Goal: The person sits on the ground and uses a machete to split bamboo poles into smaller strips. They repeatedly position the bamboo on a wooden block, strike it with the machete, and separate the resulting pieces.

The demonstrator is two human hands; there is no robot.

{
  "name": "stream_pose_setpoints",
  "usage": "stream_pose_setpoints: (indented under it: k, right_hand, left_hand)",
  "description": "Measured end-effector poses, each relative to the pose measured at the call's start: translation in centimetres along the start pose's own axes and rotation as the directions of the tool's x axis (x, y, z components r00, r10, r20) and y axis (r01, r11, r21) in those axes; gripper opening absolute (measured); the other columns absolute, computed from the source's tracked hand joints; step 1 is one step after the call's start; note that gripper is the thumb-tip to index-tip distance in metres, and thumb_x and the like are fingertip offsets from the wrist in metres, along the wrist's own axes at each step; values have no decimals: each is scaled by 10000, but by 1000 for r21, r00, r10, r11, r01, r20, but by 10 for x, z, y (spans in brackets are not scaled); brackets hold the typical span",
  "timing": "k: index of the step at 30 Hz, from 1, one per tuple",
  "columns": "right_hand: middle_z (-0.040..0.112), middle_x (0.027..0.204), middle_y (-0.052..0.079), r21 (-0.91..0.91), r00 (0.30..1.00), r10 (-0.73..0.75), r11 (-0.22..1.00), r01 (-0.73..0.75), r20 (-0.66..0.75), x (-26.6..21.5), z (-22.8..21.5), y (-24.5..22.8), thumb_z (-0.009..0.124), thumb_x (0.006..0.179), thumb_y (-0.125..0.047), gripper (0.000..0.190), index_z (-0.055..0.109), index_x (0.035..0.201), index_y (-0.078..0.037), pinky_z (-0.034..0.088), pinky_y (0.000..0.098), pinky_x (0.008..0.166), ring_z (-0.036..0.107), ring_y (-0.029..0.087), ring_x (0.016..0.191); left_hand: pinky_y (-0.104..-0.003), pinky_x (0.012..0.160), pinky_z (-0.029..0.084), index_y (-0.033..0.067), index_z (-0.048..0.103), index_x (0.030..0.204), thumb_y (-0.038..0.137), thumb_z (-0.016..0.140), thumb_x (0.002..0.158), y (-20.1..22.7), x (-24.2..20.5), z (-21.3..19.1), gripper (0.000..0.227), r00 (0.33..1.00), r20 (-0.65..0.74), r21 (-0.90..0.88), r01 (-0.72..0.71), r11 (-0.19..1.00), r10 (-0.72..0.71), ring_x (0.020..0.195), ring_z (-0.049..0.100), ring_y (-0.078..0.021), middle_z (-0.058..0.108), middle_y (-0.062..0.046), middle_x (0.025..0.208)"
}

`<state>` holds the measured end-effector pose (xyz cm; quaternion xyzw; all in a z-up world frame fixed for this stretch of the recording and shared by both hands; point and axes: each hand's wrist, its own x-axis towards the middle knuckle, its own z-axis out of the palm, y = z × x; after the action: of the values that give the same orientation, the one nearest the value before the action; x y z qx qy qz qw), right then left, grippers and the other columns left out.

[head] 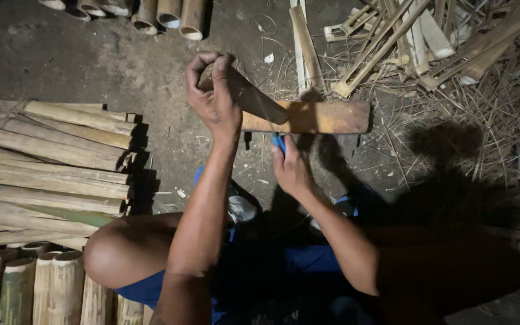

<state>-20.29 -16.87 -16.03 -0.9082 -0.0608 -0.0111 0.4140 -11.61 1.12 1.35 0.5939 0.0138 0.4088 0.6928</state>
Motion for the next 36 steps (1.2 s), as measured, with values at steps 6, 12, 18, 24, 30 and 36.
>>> stream_pose_setpoints:
  k: [6, 12, 18, 24, 30, 36]
  right_hand:
    - [697, 1006, 268, -185, 820, 553, 830, -526, 147, 29, 47, 162, 441, 953, -581, 584, 667, 1246, -129, 534, 575, 828, 673, 483, 945]
    - [692, 1104, 291, -170, 956, 227, 966, -196, 186, 24, 3, 121, 392, 1110, -539, 580, 658, 1197, -31, 517, 548, 915, 668, 479, 1053]
    - [640, 1070, 298, 167, 995, 26, 985, -42, 96, 2, -54, -46, 449, 1086, -400, 432, 527, 1250, -8, 506, 537, 843, 654, 483, 991]
    - [647, 999, 291, 139, 996, 13, 990, -26, 91, 11, -38, -55, 479, 1061, -355, 374, 532, 1225, -23, 488, 556, 777, 637, 503, 929]
    - [690, 1036, 271, -44, 986, 156, 987, -153, 58, 22, 26, 62, 425, 1086, -407, 430, 614, 1173, -30, 516, 527, 823, 674, 465, 954]
    - [732, 1073, 251, -176, 916, 282, 955, -240, 285, 32, -9, 108, 372, 1112, -459, 532, 696, 1121, -36, 544, 497, 869, 711, 427, 979]
  left_hand:
    - [-384, 936, 631, 31, 560, 1251, 177, 637, 1082, 8, 14, -3, 236, 994, 43, -201, 105, 974, -99, 1023, 737, -229, 711, -149, 1130]
    - [-441, 1079, 435, 23, 508, 1272, 272, 623, 1040, 20, 16, -3, 359, 956, 280, 293, -174, 940, 89, 1249, 491, -237, 459, -145, 1295]
    - [-443, 977, 479, 12, 561, 1018, 231, 733, 1001, 9, -3, 6, 279, 962, 188, 382, -255, 888, 196, 1131, 557, -277, 511, -119, 1093]
    - [-397, 915, 471, 25, 579, 1010, 219, 697, 1029, -13, 3, 0, 228, 972, 135, 439, -233, 868, 193, 1002, 572, -235, 545, -103, 1057]
    - [-385, 904, 479, 16, 549, 1048, 231, 682, 1048, -7, 10, -8, 253, 971, 128, 433, -236, 870, 200, 1023, 545, -238, 501, -112, 1079]
    - [-428, 1022, 468, -3, 531, 1066, 226, 685, 1021, 3, 14, -15, 280, 954, 283, 279, -186, 942, 104, 1157, 553, -286, 496, -118, 1149]
